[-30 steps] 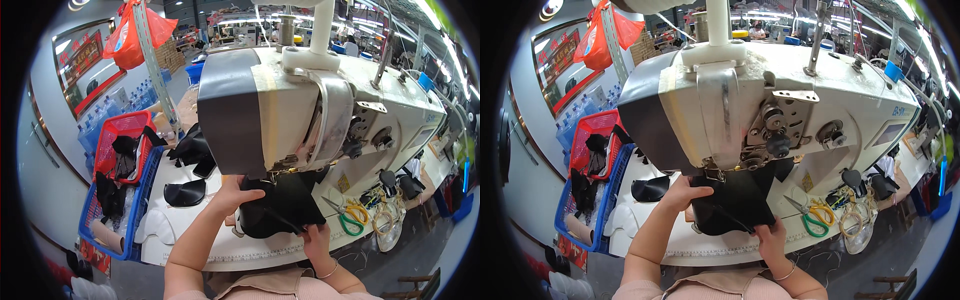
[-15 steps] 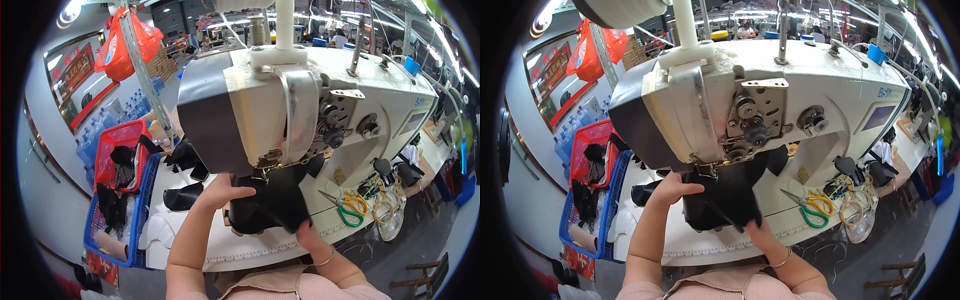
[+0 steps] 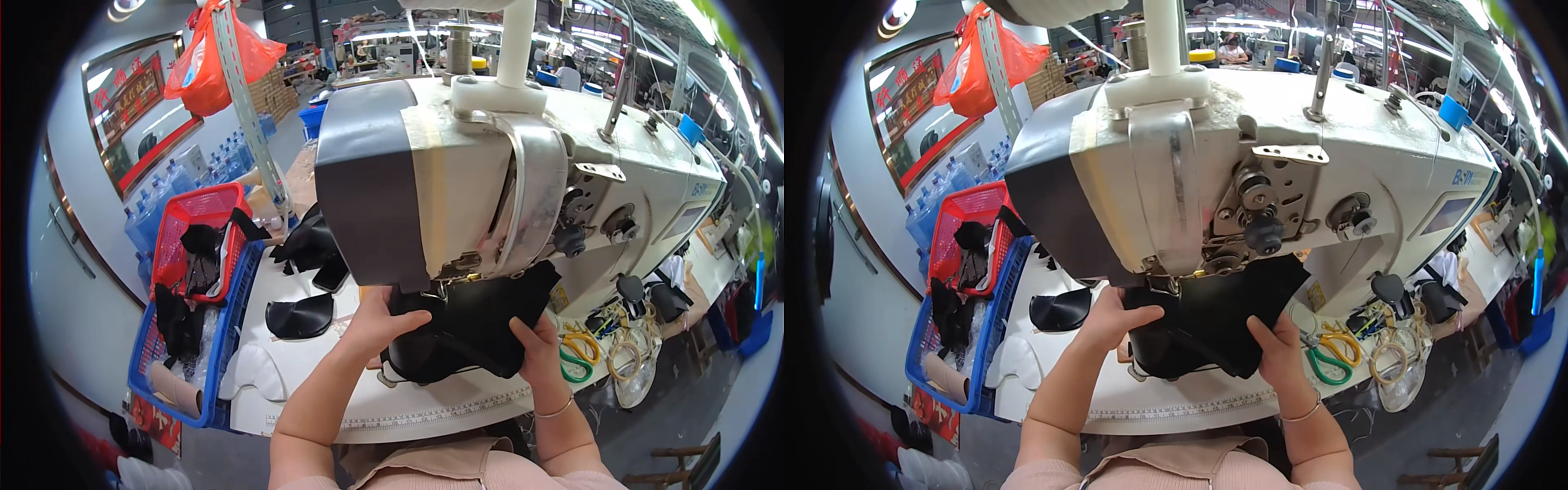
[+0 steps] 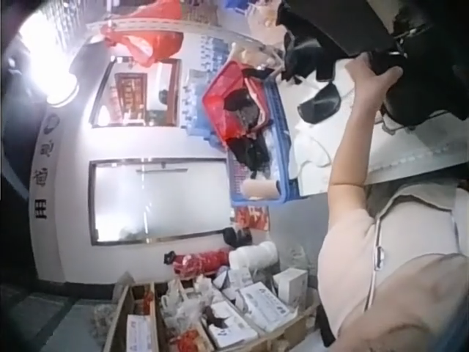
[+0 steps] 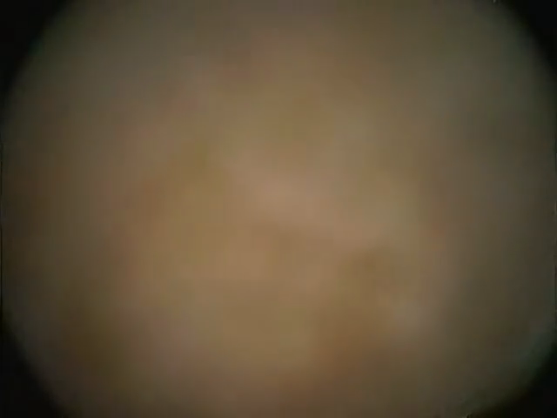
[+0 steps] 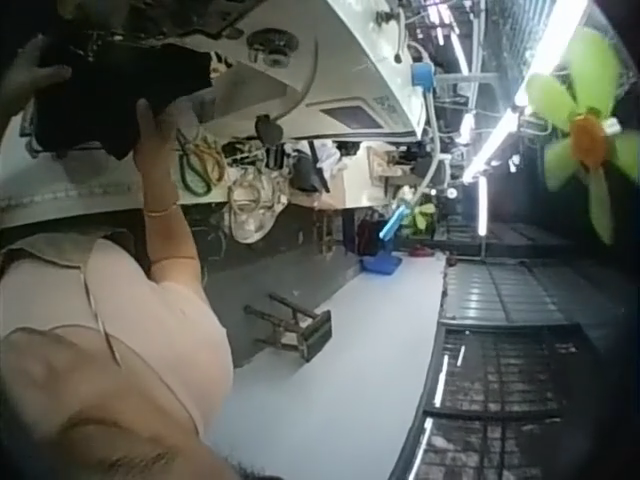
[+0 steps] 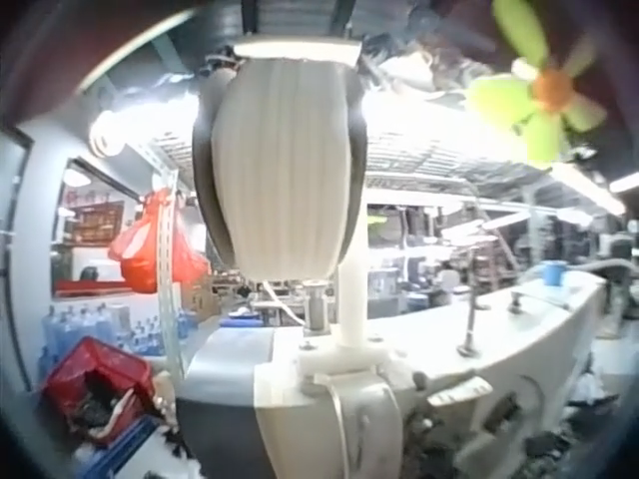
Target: Stitch black shoe components together using an industrial sewing machine.
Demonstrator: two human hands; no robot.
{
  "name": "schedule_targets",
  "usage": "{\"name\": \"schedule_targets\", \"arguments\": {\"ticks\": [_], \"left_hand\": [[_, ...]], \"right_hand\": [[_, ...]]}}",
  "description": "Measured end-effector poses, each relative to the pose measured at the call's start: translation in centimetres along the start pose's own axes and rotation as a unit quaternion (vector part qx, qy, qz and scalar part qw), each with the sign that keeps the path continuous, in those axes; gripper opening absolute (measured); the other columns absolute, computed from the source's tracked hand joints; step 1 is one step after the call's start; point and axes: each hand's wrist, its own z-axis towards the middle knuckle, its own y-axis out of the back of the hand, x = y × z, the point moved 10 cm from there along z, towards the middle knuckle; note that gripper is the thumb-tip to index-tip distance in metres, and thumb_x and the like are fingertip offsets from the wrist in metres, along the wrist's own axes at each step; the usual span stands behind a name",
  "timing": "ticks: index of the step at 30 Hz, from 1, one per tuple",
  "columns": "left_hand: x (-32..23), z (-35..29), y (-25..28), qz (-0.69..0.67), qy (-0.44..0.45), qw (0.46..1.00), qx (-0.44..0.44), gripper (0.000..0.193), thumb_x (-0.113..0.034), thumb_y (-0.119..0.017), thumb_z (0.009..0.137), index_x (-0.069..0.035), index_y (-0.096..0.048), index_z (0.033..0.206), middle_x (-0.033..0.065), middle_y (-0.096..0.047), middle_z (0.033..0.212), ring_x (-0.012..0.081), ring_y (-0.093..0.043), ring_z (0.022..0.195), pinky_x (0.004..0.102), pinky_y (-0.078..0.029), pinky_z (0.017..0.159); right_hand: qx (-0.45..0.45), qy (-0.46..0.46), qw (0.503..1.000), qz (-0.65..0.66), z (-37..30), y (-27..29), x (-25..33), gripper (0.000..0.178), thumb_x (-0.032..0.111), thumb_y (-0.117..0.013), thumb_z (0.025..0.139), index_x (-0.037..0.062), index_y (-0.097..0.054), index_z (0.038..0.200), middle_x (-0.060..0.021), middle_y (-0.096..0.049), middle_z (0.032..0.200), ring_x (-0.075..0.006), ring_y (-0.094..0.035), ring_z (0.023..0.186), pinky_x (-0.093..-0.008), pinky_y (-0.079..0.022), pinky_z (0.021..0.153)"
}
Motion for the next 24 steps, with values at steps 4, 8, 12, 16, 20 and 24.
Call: {"name": "schedule_targets", "arguments": {"ticks": [4, 8, 12, 16, 20, 24], "left_hand": [[0.4, -0.1, 0.0, 0.023, 0.006, 1.0, -0.016, 0.045, -0.003, -0.068, 0.072, 0.002, -0.049, 0.113, 0.0105, -0.059, 0.102, 0.0158, -0.057, 0.092, 0.0279, -0.045, 0.083], [-0.3, -0.6, -0.1, 0.05, 0.01, 0.997, -0.065, 0.04, -0.005, -0.068, 0.072, 0.003, -0.052, 0.108, 0.0092, -0.061, 0.097, 0.0138, -0.058, 0.087, 0.0262, -0.047, 0.079], [-0.7, -0.8, -0.4, 0.03, 0.004, 0.997, -0.074, 0.039, -0.008, -0.07, 0.072, 0.003, -0.053, 0.105, 0.0082, -0.061, 0.095, 0.0125, -0.058, 0.085, 0.0251, -0.047, 0.078], [0.1, -0.5, -0.2, 0.024, 0.009, 0.996, -0.083, 0.038, -0.008, -0.07, 0.072, 0.002, -0.053, 0.105, 0.008, -0.061, 0.095, 0.013, -0.058, 0.085, 0.0254, -0.047, 0.079], [1.5, -0.1, 0.1, -0.084, 0.03, 0.994, -0.062, 0.04, -0.006, -0.069, 0.071, 0.002, -0.053, 0.106, 0.0089, -0.06, 0.097, 0.0147, -0.058, 0.087, 0.0272, -0.046, 0.082], [1.2, -0.5, -0.4, -0.055, 0.031, 0.998, -0.005, 0.042, -0.006, -0.069, 0.07, 0.001, -0.052, 0.108, 0.0088, -0.06, 0.098, 0.0155, -0.058, 0.089, 0.0273, -0.045, 0.083]], "right_hand": [[0.027, 0.006, 1.0, 0.009, 0.7, -0.5, 1.0, 0.033, -0.001, -0.05, 0.085, 0.0014, -0.049, 0.118, -0.0088, -0.058, 0.11, -0.0179, -0.058, 0.098, -0.0292, -0.046, 0.087], [0.04, -0.035, 0.998, 0.023, 2.4, -1.0, 1.3, 0.031, -0.001, -0.051, 0.085, 0.0008, -0.049, 0.115, -0.0082, -0.058, 0.108, -0.0159, -0.057, 0.098, -0.028, -0.045, 0.086], [0.051, -0.058, 0.996, 0.044, 3.1, -0.4, 0.9, 0.03, 0.0, -0.051, 0.085, 0.0013, -0.05, 0.114, -0.0084, -0.058, 0.106, -0.0164, -0.058, 0.096, -0.028, -0.047, 0.083], [0.05, -0.067, 0.996, 0.038, 4.1, -0.2, 0.9, 0.029, 0.002, -0.052, 0.085, 0.0018, -0.05, 0.114, -0.0079, -0.058, 0.105, -0.0164, -0.059, 0.093, -0.0273, -0.049, 0.079], [0.038, -0.053, 0.997, 0.042, 2.7, 0.3, 0.6, 0.029, 0.013, -0.055, 0.087, 0.0006, -0.051, 0.112, -0.0078, -0.059, 0.103, -0.0171, -0.059, 0.092, -0.0266, -0.048, 0.08], [0.051, 0.041, 0.985, -0.16, 0.4, -1.4, 2.1, 0.036, 0.014, -0.063, 0.083, -0.0019, -0.05, 0.113, -0.0054, -0.06, 0.101, -0.013, -0.056, 0.093, -0.0253, -0.044, 0.082]]}}
